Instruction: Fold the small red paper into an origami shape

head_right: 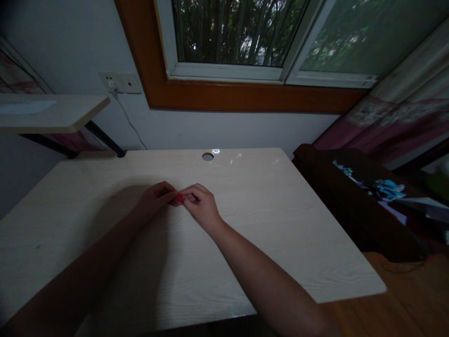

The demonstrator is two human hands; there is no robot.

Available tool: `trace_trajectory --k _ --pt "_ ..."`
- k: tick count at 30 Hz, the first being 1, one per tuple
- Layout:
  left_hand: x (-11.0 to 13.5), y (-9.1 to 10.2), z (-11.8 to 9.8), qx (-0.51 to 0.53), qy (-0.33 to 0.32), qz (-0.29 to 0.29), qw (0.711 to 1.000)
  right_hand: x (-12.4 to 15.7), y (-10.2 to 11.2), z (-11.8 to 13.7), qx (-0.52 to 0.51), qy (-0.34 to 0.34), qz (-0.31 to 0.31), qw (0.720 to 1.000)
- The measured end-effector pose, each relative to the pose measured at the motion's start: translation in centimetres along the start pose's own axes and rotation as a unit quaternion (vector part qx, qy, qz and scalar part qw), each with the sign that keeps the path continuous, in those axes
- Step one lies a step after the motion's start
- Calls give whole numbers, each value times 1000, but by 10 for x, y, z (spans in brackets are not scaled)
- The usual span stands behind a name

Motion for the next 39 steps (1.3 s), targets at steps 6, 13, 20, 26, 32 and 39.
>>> trace_trajectory --k 6,13,20,26,32,39 --pt "0 2 4 0 3 -4 1000 0 1 0 1 0 5 1000" --pt "-1 3 6 -3 1 -8 1000 0 1 2 -2 -18 7 1000" --pt "-4 0 1 3 8 1 1000 -1 3 2 -21 -35 -13 999" --pt "-4 0 2 -29 3 39 999 -2 1 -2 -38 -46 -6 998" --pt "-3 0 2 -33 9 32 999 -1 1 1 -26 -35 -3 999" --pt "-3 2 0 -35 10 38 999 0 2 3 -9 -11 -7 1000"
Point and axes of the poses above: each hand's wrist, its own x-axis away from the middle knuckle, its own y-axis out of the back of the hand, z = x × y, the point moved 2 cm from there along -x, towards the middle knuckle, and after that the axes turned 13 degrees about -y, right-handed, at the moved point
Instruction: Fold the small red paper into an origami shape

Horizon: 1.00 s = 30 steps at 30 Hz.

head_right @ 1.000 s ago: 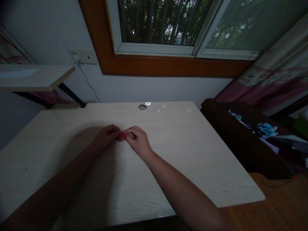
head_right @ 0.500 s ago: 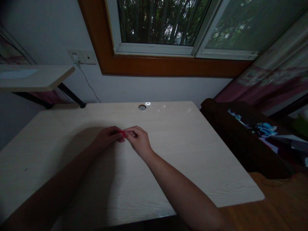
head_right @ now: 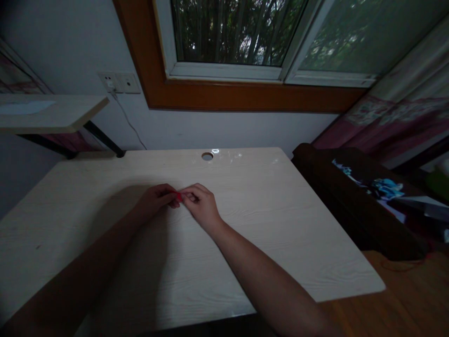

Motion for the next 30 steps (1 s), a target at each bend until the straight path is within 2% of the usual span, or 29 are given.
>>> trace_trajectory --k 6,10,23,30 --pt "0 0 -1 1 0 -5 1000 1 0 0 20 22 -5 1000" --pt "0 -1 -1 -8 -3 -7 1000 1 0 1 19 26 13 999" --pt "0 -3 5 -6 -9 18 1000 -3 -1 -7 -64 -50 34 996" --pt "0 -2 5 20 -8 28 999 -5 0 -6 -52 -49 44 996"
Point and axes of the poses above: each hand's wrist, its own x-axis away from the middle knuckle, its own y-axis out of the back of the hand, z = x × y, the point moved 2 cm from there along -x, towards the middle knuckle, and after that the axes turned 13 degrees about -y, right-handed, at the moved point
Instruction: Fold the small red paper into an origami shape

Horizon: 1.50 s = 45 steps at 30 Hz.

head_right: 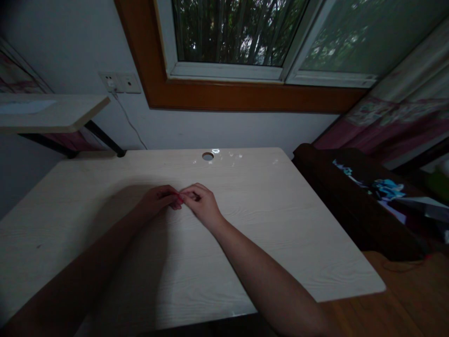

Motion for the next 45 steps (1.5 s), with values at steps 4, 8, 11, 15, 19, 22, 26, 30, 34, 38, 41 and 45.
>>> trace_trajectory --k 4,8,11,15,19,22,26,30,34,38,41,45 --pt "0 0 0 9 -6 7 1000 -1 1 -2 -8 -3 7 1000" --pt "0 0 -4 15 -5 9 1000 -1 1 -5 -20 -11 7 1000" --pt "0 0 -5 18 -5 10 1000 -2 1 -6 -24 -14 5 1000" --pt "0 -1 -5 11 -8 7 1000 -2 1 -6 -18 -18 1 1000" --pt "0 -1 -3 7 -5 0 1000 -3 1 -8 -25 -20 7 999" --pt "1 0 -1 12 -8 -5 1000 -3 1 -10 -30 -29 11 999" --pt "1 0 0 9 -5 -6 1000 -4 1 -12 -40 -46 12 998" --pt "1 -2 -2 2 -7 -4 1000 -5 0 -13 -76 -76 30 994" --pt "1 -2 -2 -11 -12 -10 1000 -5 -2 -14 -110 -86 45 989" --pt "1 -1 1 -8 -17 -13 1000 -5 -3 -14 -119 -83 57 988" --pt "0 -1 2 -3 -13 -11 1000 -6 -3 -15 -122 -89 57 987" --pt "0 -1 1 -3 -5 -6 1000 -7 -3 -16 -121 -94 56 987"
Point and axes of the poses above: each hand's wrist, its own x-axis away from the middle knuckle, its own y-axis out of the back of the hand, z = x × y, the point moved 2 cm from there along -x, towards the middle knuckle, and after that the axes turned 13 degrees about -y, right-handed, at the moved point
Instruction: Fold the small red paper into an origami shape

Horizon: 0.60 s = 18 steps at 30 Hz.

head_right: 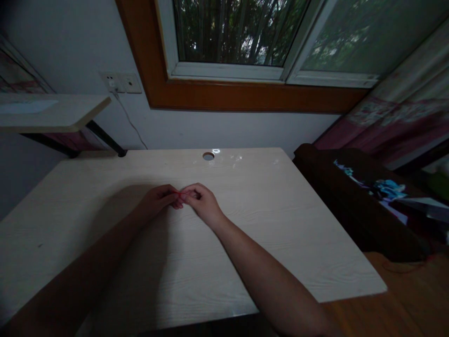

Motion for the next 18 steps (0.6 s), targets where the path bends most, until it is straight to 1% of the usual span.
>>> trace_trajectory --k 6,12,18 --pt "0 0 -1 23 -1 -4 1000 1 0 3 -22 -20 -4 1000" --pt "1 0 -1 35 -2 0 999 -4 2 -4 -42 -39 0 998" --pt "0 2 0 10 -20 -12 1000 -5 4 -5 -68 -48 5 997"
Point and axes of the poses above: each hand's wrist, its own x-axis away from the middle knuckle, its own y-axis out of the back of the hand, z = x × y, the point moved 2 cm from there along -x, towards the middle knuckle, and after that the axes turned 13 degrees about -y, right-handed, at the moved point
